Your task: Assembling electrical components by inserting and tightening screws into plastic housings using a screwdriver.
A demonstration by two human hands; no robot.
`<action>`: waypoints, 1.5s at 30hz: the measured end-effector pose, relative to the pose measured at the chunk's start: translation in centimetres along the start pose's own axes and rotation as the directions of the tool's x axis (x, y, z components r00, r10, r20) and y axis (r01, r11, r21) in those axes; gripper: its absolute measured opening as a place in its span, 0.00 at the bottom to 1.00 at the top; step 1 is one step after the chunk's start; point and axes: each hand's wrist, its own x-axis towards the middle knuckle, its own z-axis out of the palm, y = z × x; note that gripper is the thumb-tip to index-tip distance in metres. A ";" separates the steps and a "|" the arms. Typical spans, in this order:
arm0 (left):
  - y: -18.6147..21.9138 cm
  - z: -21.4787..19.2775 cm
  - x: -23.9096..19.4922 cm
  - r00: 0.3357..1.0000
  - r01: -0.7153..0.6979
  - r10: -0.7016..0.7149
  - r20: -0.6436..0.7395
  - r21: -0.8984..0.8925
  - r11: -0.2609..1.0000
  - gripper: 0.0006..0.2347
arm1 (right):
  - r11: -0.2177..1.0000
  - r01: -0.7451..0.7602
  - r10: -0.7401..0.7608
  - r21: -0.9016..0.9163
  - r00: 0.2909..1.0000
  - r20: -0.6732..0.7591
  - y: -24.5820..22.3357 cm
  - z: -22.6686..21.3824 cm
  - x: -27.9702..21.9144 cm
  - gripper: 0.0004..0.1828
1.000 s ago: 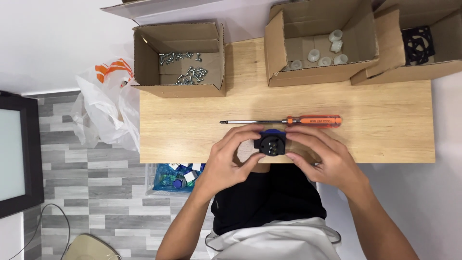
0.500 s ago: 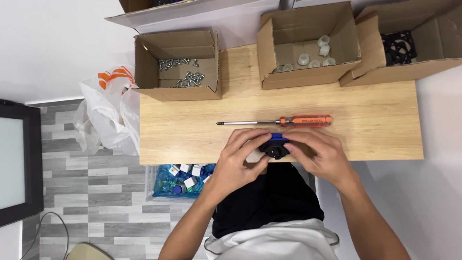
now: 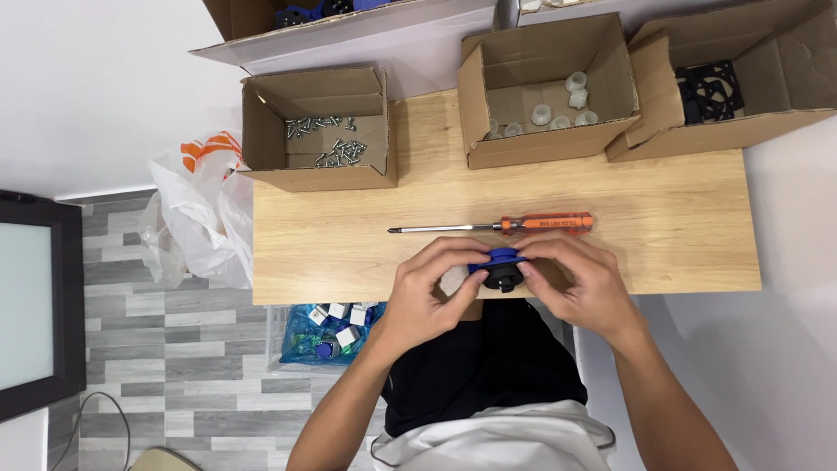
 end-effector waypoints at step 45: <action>-1.3 -0.3 -0.5 0.980 -0.042 0.046 0.196 -0.025 0.999 0.23 | 0.935 0.286 -0.263 -0.208 0.956 0.133 -6.8 -9.5 14.5 0.01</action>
